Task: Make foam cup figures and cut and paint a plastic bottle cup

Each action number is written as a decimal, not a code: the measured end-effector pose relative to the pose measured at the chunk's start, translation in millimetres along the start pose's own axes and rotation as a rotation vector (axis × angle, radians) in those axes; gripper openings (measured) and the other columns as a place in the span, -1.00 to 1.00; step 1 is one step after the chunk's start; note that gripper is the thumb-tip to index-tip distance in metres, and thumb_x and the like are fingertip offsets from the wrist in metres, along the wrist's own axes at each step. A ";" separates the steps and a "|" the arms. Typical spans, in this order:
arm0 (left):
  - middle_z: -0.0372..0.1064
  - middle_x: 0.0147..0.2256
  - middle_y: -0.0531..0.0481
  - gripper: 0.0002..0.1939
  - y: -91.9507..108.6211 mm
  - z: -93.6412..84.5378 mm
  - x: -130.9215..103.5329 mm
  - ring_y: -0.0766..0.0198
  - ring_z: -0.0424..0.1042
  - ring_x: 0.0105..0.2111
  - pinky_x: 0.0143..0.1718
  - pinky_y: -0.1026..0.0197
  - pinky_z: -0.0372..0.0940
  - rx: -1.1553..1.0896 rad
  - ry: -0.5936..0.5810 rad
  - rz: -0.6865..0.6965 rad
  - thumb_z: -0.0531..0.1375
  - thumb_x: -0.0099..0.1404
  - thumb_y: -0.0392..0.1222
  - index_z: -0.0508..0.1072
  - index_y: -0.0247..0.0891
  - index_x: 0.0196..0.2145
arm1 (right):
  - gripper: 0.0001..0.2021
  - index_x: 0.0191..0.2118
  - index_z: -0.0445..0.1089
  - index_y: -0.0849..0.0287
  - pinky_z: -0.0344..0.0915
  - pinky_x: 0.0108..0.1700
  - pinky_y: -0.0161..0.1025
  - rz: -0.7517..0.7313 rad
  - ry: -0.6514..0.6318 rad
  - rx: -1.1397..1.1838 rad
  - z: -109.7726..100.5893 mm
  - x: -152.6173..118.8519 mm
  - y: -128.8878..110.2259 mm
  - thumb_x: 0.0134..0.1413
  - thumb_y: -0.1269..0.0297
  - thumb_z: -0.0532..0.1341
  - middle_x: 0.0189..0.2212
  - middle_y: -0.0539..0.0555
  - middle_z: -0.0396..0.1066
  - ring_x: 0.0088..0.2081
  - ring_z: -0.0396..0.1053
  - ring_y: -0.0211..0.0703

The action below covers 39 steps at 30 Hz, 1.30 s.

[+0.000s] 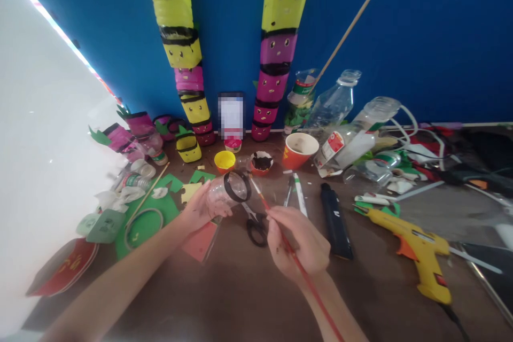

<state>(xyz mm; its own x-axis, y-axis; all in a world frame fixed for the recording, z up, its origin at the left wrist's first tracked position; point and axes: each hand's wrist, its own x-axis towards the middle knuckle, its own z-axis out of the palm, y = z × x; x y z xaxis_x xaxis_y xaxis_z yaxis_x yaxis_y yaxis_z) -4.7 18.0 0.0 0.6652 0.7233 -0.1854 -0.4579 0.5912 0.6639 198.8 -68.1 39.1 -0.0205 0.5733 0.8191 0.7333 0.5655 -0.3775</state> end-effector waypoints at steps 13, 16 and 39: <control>0.51 -0.41 -0.23 -0.44 0.0 -1.4 2.4 0.20 0.48 -0.59 -0.65 0.35 0.27 0.030 -0.001 -0.091 -0.12 0.27 0.20 0.29 -0.34 -0.09 | -0.77 -0.29 0.39 0.19 0.42 -0.34 -0.34 -0.083 -0.093 0.014 2.6 5.2 -1.9 -0.11 0.59 0.18 -0.43 0.09 0.47 -0.41 0.46 -0.22; 0.51 -0.44 -0.21 -0.42 -0.2 -2.1 3.0 0.20 0.47 -0.61 -0.67 0.34 0.24 0.037 0.003 -0.102 -0.13 0.27 0.21 0.30 -0.35 -0.09 | -0.78 -0.29 0.38 0.17 0.43 -0.34 -0.33 -0.086 -0.081 -0.005 3.4 6.5 -2.6 -0.09 0.57 0.18 -0.43 0.08 0.48 -0.41 0.47 -0.22; 0.50 -0.45 -0.09 -0.50 1.8 6.3 -0.7 0.28 0.44 -0.60 -0.63 0.35 0.24 0.068 0.052 0.002 0.01 0.25 0.13 0.27 -0.28 0.00 | -0.77 -0.30 0.36 0.16 0.41 -0.36 -0.32 -0.105 -0.066 -0.026 3.2 3.2 -0.7 -0.12 0.58 0.17 -0.45 0.06 0.45 -0.44 0.45 -0.22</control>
<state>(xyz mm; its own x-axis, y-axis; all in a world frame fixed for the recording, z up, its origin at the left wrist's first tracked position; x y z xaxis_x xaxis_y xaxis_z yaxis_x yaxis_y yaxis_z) -2.2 16.3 5.9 0.6319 0.7431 -0.2203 -0.4171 0.5656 0.7114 196.1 -64.8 40.6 -0.1427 0.5500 0.8229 0.7418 0.6099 -0.2790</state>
